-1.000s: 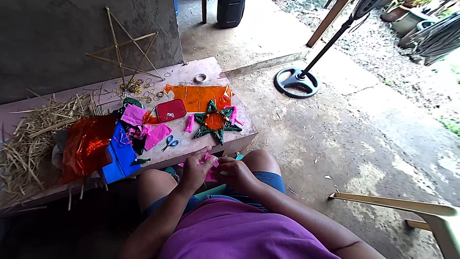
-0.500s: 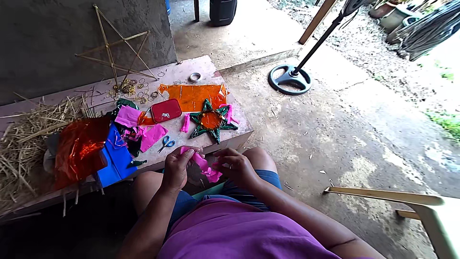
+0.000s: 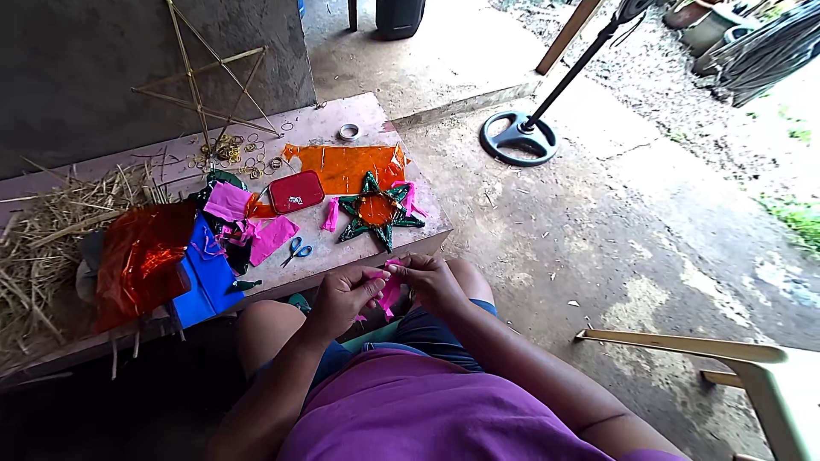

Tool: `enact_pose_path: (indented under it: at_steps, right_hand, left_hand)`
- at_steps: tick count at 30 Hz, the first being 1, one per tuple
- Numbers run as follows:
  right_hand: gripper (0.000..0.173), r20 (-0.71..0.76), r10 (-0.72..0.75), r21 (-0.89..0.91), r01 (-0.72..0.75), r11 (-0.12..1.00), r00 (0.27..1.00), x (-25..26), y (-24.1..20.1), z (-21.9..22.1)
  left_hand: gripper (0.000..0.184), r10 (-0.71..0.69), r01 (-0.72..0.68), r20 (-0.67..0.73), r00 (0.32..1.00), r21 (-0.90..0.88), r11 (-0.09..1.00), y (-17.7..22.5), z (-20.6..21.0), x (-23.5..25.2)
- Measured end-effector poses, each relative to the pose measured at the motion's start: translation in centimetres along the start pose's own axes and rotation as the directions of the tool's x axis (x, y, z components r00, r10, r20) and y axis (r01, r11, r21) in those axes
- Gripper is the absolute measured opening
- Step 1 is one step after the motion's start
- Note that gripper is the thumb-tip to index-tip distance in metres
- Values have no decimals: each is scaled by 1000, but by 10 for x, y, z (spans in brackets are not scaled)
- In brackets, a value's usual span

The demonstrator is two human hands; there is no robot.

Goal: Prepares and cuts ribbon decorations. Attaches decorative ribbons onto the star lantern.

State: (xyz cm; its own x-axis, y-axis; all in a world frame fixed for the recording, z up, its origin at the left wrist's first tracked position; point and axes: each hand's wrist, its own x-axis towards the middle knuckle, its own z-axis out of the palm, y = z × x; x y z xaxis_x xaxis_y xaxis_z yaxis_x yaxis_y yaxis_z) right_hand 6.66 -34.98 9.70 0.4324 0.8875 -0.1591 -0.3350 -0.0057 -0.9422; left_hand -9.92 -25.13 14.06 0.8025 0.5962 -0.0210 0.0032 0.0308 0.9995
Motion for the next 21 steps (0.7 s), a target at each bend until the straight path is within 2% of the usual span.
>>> enact_pose_path:
  at_steps: [5,8,13,21]
  right_hand:
    - [14,-7,39,81,-39,996,999,-2,2,5]
    - [13,-23,47,121,-44,992,999,-2,3,9]
    - [15,-34,88,167,-82,983,996,-4,-1,13]
    - [18,16,84,220,-85,972,996,-6,-2,15]
  left_hand:
    - [20,-80,73,-99,992,-70,995,0,9,4]
    - [17,-113,100,-107,988,-115,988,-5,13,5]
    - [8,-133,128,-95,987,-59,990,-9,14,5]
    - [11,-186,179,-125,975,-62,982,-8,13,8]
